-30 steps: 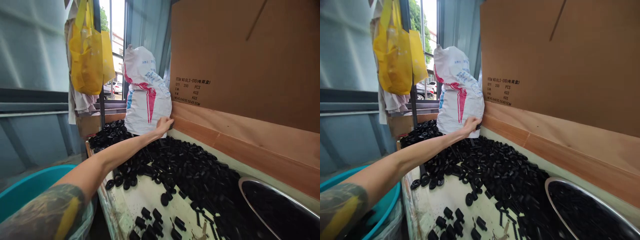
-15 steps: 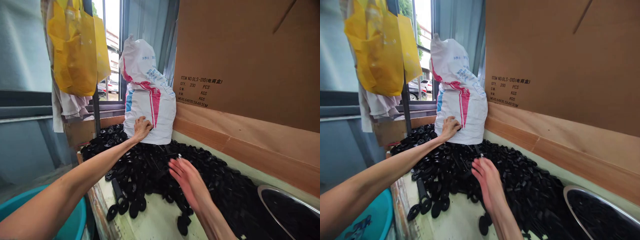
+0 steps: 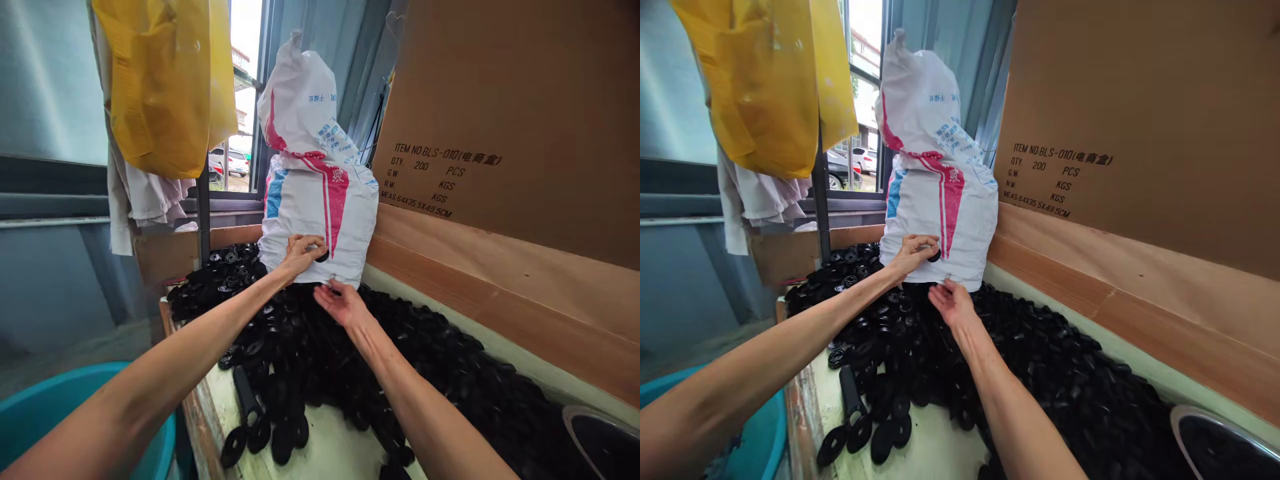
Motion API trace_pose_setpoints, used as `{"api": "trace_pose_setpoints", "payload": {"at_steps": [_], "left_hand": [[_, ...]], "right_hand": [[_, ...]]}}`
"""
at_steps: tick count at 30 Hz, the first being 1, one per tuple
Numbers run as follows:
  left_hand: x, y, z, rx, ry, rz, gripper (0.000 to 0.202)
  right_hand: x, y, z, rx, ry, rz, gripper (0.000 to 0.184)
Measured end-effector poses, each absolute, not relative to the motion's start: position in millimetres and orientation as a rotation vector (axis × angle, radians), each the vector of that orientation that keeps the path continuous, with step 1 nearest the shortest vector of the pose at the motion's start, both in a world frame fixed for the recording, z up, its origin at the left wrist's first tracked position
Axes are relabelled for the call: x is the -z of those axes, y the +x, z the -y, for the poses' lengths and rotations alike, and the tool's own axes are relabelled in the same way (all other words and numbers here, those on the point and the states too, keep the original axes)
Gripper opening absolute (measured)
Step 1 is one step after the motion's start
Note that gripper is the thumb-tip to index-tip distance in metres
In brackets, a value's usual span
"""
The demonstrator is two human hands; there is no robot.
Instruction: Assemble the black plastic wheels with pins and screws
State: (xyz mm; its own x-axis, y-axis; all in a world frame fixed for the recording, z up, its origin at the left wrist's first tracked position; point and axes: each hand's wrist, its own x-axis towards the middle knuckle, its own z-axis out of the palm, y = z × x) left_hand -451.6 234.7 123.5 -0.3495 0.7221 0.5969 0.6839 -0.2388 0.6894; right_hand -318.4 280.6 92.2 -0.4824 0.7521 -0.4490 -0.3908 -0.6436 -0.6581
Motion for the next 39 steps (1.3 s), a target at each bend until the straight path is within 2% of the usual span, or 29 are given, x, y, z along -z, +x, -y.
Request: {"api": "trace_pose_setpoints", "payload": {"at_steps": [6,12,17,22,25,30,34,39], "left_hand": [[-139.0,-454.6,-236.4,-1.792,1.651,-1.670,0.025],[-149.4,-452.5,-249.1,-1.840,1.584,-1.577,0.029],[-140.9,-458.8,-239.5,-1.775,1.644,-1.569,0.031],[-136.1,-462.4,-231.3,-1.723,1.720,-1.574,0.029],[-121.0,-450.8,-220.0,-1.708,1.727,-1.682,0.024],[-64.8,-414.6,-179.9,-1.489,1.748,-2.006,0.019],[-39.2,-404.8,-178.5,-1.236,1.789,-2.254,0.014],[-34.5,-395.2,-212.5,-1.019,1.827,-2.361,0.030]], "right_hand": [[-101.7,-329.7,-284.6,-2.111,-0.964,0.743,0.033],[-107.2,-324.9,-309.0,-1.889,-1.028,1.145,0.033],[-80.7,-307.6,-293.5,-1.515,-0.909,1.698,0.033],[-55.5,-286.3,-272.3,-0.921,-0.682,2.258,0.029],[-49.8,-295.4,-276.6,-0.577,-0.680,2.441,0.030],[-43.5,-297.8,-291.4,-0.205,-0.706,2.613,0.031],[-34.7,-260.9,-290.7,-0.080,-0.671,2.732,0.031],[-35.2,-221.5,-293.3,-0.102,-0.654,2.803,0.028]]}}
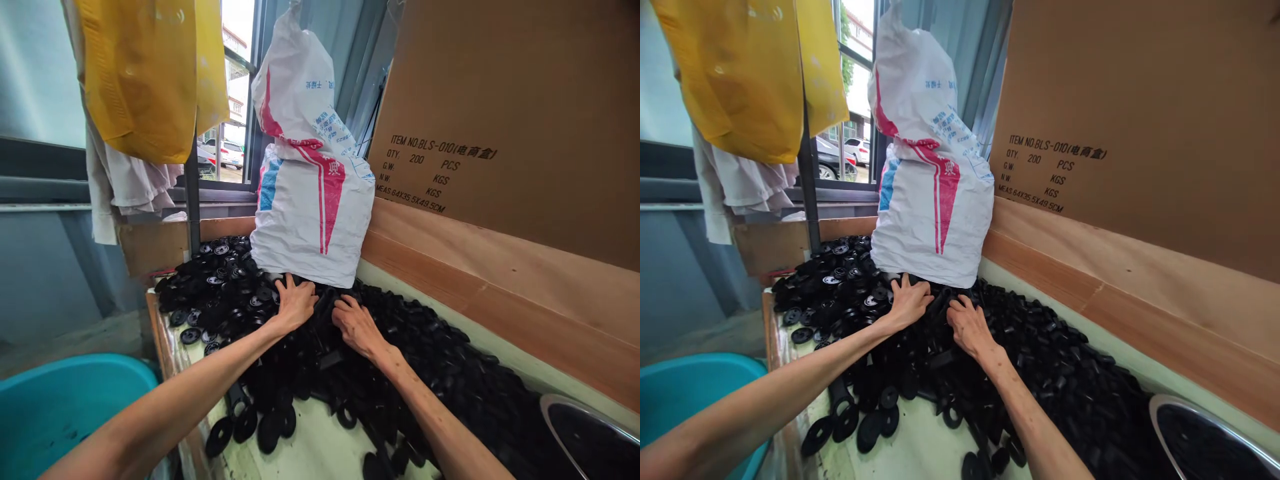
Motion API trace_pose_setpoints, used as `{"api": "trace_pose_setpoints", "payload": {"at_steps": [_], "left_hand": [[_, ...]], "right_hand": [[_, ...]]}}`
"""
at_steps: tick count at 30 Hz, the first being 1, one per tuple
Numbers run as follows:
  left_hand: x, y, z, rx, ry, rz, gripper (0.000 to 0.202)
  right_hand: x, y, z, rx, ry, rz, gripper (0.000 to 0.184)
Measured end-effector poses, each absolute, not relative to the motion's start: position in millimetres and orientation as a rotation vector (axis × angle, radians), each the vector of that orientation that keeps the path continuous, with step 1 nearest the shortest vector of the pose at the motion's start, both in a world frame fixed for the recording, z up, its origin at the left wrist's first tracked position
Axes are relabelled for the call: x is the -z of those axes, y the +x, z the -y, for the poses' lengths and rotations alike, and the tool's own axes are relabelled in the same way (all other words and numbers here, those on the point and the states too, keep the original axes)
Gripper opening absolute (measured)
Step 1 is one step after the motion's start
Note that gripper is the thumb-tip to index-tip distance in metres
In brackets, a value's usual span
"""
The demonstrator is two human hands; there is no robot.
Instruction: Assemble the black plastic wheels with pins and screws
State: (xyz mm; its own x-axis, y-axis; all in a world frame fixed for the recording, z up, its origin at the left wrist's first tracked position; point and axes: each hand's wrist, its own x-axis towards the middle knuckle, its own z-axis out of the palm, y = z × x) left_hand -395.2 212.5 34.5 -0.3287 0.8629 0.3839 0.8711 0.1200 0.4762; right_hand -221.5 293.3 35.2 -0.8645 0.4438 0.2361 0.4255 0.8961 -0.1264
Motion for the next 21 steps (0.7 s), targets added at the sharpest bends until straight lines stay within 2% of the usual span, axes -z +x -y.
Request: {"api": "trace_pose_setpoints", "payload": {"at_steps": [6,13,16,21], "left_hand": [[-24.9,-369.6,-221.1,0.965,-1.924,2.359,0.032],[-24.3,-351.9,-203.5,1.131,-2.215,2.307,0.032],[-29.1,-329.6,-193.3,1.342,-2.315,2.212,0.029],[-44.0,-298.1,-181.8,1.917,-2.213,2.112,0.012]], "right_hand": [[-52.2,-194.5,-307.3,-0.390,-0.675,2.806,0.024],[-77.5,-178.4,-311.7,-0.783,-0.857,2.628,0.026],[-85.1,-172.1,-307.4,-0.873,-0.973,2.507,0.027],[-93.7,-161.8,-282.6,-1.006,-1.034,2.227,0.027]]}}
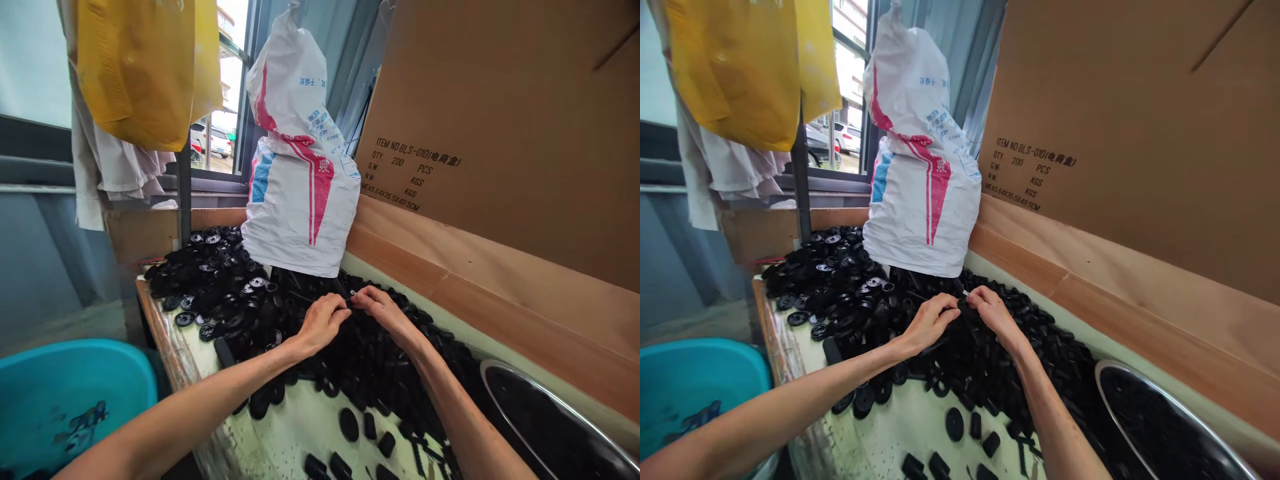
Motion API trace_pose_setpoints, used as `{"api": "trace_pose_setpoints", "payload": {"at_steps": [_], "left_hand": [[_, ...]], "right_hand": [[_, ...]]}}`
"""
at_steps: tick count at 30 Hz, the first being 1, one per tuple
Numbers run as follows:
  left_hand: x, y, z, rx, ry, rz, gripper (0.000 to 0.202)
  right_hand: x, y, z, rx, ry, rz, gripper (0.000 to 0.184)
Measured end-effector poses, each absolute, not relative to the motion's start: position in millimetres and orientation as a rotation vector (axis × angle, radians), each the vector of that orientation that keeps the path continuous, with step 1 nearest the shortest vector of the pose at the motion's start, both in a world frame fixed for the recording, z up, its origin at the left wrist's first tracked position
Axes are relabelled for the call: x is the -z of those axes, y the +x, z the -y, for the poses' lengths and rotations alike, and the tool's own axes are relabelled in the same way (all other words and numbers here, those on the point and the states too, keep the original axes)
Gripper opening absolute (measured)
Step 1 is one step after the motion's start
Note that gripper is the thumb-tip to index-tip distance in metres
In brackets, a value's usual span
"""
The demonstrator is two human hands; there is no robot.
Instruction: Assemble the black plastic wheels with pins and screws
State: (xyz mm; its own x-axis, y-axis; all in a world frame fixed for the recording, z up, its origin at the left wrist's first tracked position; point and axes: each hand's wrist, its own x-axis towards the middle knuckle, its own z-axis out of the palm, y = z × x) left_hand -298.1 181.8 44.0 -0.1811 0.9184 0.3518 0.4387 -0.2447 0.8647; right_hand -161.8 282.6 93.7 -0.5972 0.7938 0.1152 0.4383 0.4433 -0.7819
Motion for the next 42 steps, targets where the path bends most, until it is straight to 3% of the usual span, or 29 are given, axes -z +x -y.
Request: {"api": "trace_pose_setpoints", "payload": {"at_steps": [3,10,19,27,31,36,42], "left_hand": [[-47.3,-289.9,-177.3,-1.473,1.462,-1.372,0.011],[-48.0,-276.0,-122.6,-1.454,0.938,-1.086,0.031],[-43.0,-225.6,-52.0,-1.349,0.705,-0.911,0.025],[-41.1,-196.2,-30.3,-1.226,0.597,-0.875,0.026],[-40.9,-186.3,-21.0,-1.177,0.593,-0.806,0.024],[-42.0,-181.0,-13.0,-1.155,0.604,-0.837,0.029],[-39.5,-168.1,-6.6,-1.051,0.683,-0.945,0.036]], "right_hand": [[-96.4,-158.5,-256.9,-1.034,-1.008,2.044,0.026],[-81.2,-118.5,-166.2,-0.894,-0.998,1.837,0.024],[-37.9,-50.5,-85.1,-0.744,-1.061,1.844,0.017],[-26.3,-24.4,-55.6,-0.048,-0.833,2.070,0.027],[-21.2,-18.4,-43.8,-0.274,-0.930,1.990,0.018],[-22.5,-1.2,-34.8,-0.850,-1.171,1.522,0.045],[-24.4,7.6,-22.7,-1.059,-1.190,1.276,0.022]]}}
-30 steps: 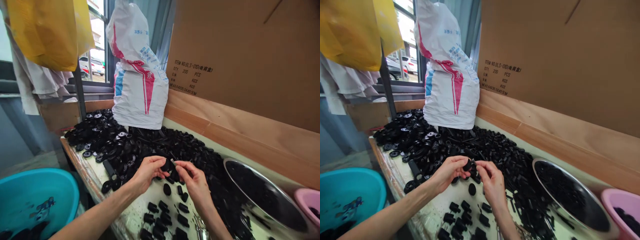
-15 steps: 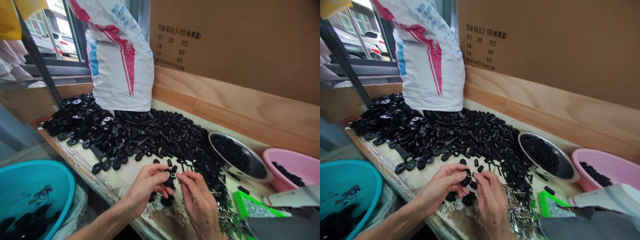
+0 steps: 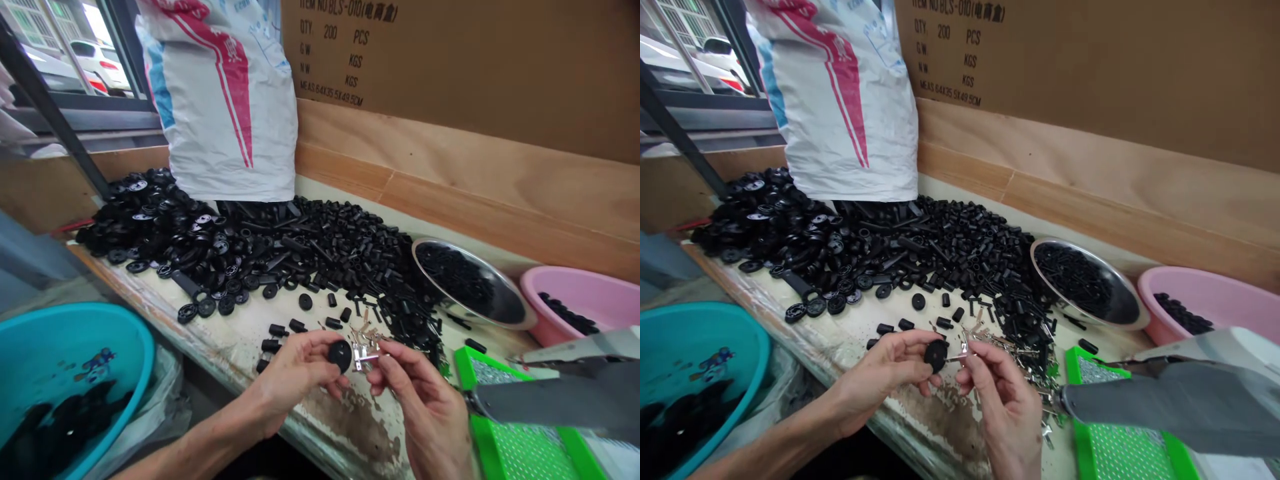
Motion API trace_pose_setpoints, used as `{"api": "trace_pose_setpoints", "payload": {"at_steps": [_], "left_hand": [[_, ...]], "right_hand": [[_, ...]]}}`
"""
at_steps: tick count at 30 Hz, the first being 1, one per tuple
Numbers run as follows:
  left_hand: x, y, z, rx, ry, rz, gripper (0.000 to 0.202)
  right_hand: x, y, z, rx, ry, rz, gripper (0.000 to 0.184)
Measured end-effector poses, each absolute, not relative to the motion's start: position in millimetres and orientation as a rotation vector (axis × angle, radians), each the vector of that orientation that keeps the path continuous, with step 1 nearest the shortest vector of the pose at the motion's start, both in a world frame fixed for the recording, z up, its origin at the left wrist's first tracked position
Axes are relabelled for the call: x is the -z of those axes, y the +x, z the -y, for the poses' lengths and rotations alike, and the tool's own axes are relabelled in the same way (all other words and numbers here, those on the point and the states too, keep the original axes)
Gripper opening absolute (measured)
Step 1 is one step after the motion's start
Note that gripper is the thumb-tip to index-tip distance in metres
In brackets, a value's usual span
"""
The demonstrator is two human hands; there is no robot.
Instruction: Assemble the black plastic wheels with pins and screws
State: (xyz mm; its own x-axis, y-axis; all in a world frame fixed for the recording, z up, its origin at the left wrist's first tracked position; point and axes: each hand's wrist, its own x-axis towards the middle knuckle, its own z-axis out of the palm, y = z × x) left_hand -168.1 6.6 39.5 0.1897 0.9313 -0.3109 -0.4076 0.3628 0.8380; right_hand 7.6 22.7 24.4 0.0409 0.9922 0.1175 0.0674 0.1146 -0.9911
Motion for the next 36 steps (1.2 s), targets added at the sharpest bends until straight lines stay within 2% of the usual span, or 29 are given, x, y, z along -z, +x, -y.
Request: {"api": "trace_pose_setpoints", "payload": {"at_steps": [8,13,19,25,30,36], "left_hand": [[-37.8,-154.4,-4.3,-0.994,0.738,-0.998,0.035],[-35.9,-146.7,-4.8,-1.022,0.758,-0.978,0.030],[-31.5,-145.3,-4.6,-1.026,0.765,-1.005,0.029],[-24.0,-152.2,-1.9,-0.964,0.550,-0.756,0.034],[-18.6,-150.2,-1.6,-1.034,0.428,-0.610,0.027],[-10.8,-141.8,-0.3,-1.038,0.504,-0.683,0.023]], "right_hand": [[-27.4,19.6,-8.2,-0.796,-1.234,1.545,0.013],[-19.5,22.0,-3.6,-0.509,-1.162,1.811,0.010],[-13.3,13.3,-4.8,-0.260,-0.990,1.912,0.017],[-11.7,15.5,-10.2,-0.267,-0.976,1.938,0.010],[-14.3,12.8,-8.6,-0.270,-1.059,1.837,0.006],[-17.3,16.5,-5.7,-0.399,-1.073,1.859,0.011]]}}
